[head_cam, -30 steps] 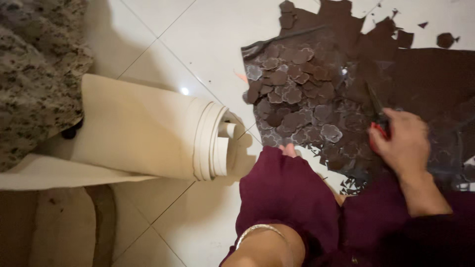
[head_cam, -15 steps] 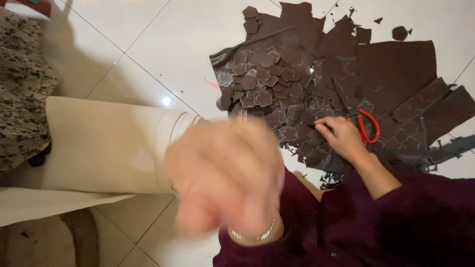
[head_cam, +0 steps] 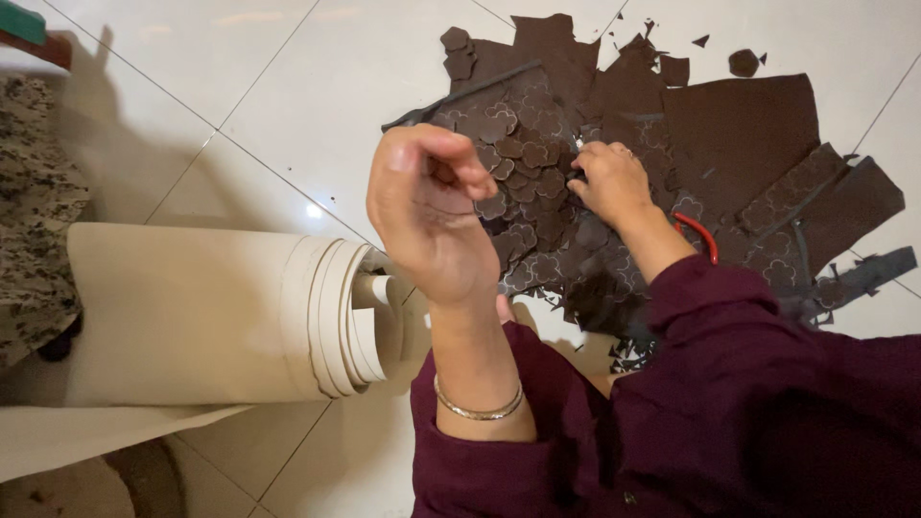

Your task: The person sits on a tiled floor and uses red-handled scissors to cut flower-shaped pieces from a dark brown patterned sheet. The cut shapes are placed in a growing pile beside the remaining material.

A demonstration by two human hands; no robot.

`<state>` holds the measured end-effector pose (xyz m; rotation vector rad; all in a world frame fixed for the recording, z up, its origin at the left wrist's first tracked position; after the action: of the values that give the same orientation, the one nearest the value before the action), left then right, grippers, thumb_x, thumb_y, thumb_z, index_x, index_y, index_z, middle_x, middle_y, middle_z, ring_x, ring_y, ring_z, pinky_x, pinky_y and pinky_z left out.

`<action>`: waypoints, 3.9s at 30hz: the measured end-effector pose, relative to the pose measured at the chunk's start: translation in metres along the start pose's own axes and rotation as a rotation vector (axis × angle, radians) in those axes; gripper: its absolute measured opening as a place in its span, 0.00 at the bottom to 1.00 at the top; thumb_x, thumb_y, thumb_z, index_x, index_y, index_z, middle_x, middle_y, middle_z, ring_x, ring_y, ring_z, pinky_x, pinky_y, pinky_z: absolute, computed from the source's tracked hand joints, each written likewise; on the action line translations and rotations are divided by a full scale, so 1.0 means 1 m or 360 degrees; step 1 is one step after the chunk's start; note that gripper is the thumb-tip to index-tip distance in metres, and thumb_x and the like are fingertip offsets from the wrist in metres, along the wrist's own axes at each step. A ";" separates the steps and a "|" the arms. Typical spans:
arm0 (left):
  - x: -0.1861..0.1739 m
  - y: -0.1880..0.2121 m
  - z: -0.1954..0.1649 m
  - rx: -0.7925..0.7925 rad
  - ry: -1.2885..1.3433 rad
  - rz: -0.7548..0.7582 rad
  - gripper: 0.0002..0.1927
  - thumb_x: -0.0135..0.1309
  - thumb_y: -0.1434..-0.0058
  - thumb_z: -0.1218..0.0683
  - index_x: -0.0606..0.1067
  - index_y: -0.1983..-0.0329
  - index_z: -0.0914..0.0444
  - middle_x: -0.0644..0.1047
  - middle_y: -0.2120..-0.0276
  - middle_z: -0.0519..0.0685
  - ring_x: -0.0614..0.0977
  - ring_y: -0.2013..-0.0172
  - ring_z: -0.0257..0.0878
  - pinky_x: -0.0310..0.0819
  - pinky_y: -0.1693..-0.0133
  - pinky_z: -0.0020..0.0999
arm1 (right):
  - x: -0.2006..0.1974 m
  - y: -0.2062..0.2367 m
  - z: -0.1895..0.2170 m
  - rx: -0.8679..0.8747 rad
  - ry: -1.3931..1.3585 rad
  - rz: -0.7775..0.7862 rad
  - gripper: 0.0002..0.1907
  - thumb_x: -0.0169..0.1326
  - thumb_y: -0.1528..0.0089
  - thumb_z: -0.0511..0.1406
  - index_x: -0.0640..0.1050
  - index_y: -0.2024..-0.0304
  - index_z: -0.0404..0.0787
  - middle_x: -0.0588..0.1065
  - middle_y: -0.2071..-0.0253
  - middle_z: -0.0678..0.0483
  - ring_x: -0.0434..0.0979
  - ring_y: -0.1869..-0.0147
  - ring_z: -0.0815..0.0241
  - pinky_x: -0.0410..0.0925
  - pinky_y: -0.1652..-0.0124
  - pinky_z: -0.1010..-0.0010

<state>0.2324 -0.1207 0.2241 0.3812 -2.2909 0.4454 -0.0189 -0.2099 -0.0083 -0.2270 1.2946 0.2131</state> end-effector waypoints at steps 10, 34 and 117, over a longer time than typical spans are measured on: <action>-0.008 -0.004 0.005 -0.0099 -0.0031 -0.0142 0.17 0.45 0.26 0.48 0.73 0.63 0.66 0.72 0.72 0.51 0.70 0.71 0.36 0.68 0.67 0.32 | -0.003 -0.004 -0.047 0.0503 -0.0554 0.0008 0.12 0.62 0.35 0.42 0.81 0.59 0.40 0.80 0.56 0.47 0.79 0.54 0.50 0.70 0.52 0.58; -0.013 -0.004 0.007 -0.0160 0.0059 -0.0193 0.16 0.47 0.25 0.48 0.73 0.61 0.65 0.72 0.72 0.50 0.71 0.68 0.37 0.69 0.64 0.33 | -0.151 0.012 -0.067 0.0485 -0.0669 -0.0340 0.09 0.53 0.24 0.37 0.74 0.48 0.36 0.80 0.51 0.46 0.82 0.51 0.60 0.74 0.54 0.69; -0.013 0.119 0.278 -0.0974 -0.2920 0.1802 0.19 0.62 0.42 0.48 0.77 0.51 0.60 0.80 0.52 0.57 0.81 0.50 0.56 0.76 0.50 0.50 | -0.119 0.180 -0.151 0.0608 -0.3420 -0.0018 0.37 0.56 0.38 0.62 0.74 0.45 0.38 0.77 0.56 0.53 0.77 0.46 0.57 0.67 0.31 0.50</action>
<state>0.0192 -0.1310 0.0101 -1.5623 -3.9622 -0.4173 -0.2399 -0.0840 0.0594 0.3247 -0.8164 0.0844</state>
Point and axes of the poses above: each hand's wrist, its own y-axis away from the middle knuckle, its own x-axis out of the palm, z = x × y, the point moved 8 cm from there along -y, towards the middle knuckle
